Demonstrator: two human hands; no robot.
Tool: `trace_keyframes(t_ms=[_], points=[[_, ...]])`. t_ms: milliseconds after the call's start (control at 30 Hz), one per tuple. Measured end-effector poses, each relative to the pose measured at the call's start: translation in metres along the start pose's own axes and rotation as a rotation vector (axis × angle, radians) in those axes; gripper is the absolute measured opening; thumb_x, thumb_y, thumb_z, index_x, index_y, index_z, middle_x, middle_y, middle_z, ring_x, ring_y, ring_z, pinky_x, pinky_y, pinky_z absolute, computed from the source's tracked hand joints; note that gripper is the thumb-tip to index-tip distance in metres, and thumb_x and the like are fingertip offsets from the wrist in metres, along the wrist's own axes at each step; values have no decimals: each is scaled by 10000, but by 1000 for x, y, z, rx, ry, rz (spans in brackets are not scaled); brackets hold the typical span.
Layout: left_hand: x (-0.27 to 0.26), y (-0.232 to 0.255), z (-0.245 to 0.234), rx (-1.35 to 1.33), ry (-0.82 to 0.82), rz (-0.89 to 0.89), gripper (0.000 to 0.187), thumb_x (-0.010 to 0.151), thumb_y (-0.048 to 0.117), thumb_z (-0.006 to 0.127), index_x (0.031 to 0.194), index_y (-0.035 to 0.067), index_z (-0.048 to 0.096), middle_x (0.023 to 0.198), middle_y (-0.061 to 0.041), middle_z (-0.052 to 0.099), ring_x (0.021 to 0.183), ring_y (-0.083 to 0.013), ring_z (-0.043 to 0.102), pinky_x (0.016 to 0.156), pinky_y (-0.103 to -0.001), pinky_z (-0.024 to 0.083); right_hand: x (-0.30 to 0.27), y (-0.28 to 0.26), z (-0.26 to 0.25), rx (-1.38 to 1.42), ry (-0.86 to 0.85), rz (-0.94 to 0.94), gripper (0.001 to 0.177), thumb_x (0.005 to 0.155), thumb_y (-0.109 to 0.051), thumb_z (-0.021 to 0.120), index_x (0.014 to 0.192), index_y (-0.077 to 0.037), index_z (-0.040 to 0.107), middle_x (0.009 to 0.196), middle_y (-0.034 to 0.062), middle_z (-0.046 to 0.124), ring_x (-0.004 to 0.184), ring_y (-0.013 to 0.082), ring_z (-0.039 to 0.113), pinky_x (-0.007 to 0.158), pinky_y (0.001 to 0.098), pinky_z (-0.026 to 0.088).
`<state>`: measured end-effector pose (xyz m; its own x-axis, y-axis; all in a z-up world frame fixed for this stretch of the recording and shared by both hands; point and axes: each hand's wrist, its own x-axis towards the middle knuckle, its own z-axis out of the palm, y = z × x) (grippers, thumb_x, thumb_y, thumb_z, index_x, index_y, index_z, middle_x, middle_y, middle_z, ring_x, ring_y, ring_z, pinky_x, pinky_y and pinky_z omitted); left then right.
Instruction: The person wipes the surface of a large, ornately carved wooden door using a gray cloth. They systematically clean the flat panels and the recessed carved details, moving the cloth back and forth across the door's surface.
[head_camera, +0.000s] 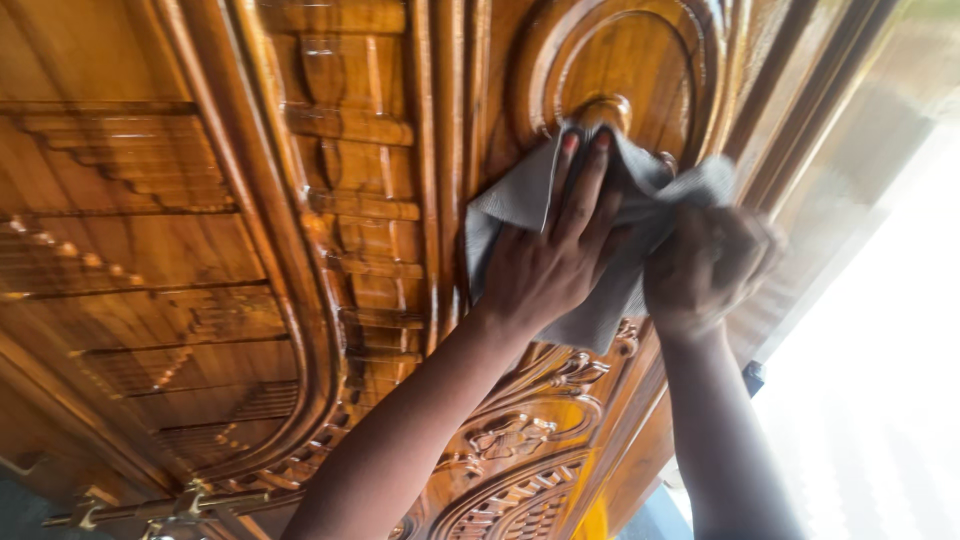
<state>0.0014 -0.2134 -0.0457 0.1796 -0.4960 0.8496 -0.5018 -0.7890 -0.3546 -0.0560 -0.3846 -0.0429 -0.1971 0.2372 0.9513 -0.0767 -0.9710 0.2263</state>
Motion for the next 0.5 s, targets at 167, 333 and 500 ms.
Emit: trace_keyframes(t_ms=[167,333,500], points=[[40,26,8,39,97,-69,581,1219,532,262,1704,213,268,1753,-76,67,1664,-355,124,1338,-573,160,31,15,-7,-274,-225,156,284,1012,-77,607,1289,-50,660,1375,124,582,1294,380,497,1078,527,361],[47,37,8,81,52,-146,619,1211,629,244,1715,304,96,1779,-1,28,1614,-409,66,1198,-787,-9,26,18,5,307,-354,307,484,1175,-268,351,1568,6,418,1622,255,369,1529,511,282,1263,603,181],[37,45,6,148,31,-144,639,1177,645,183,1726,334,77,1774,5,22,1598,-433,45,1173,-804,-10,1,34,19,214,-400,210,677,1138,-479,174,1618,-51,386,1706,167,292,1590,472,137,1296,622,27]])
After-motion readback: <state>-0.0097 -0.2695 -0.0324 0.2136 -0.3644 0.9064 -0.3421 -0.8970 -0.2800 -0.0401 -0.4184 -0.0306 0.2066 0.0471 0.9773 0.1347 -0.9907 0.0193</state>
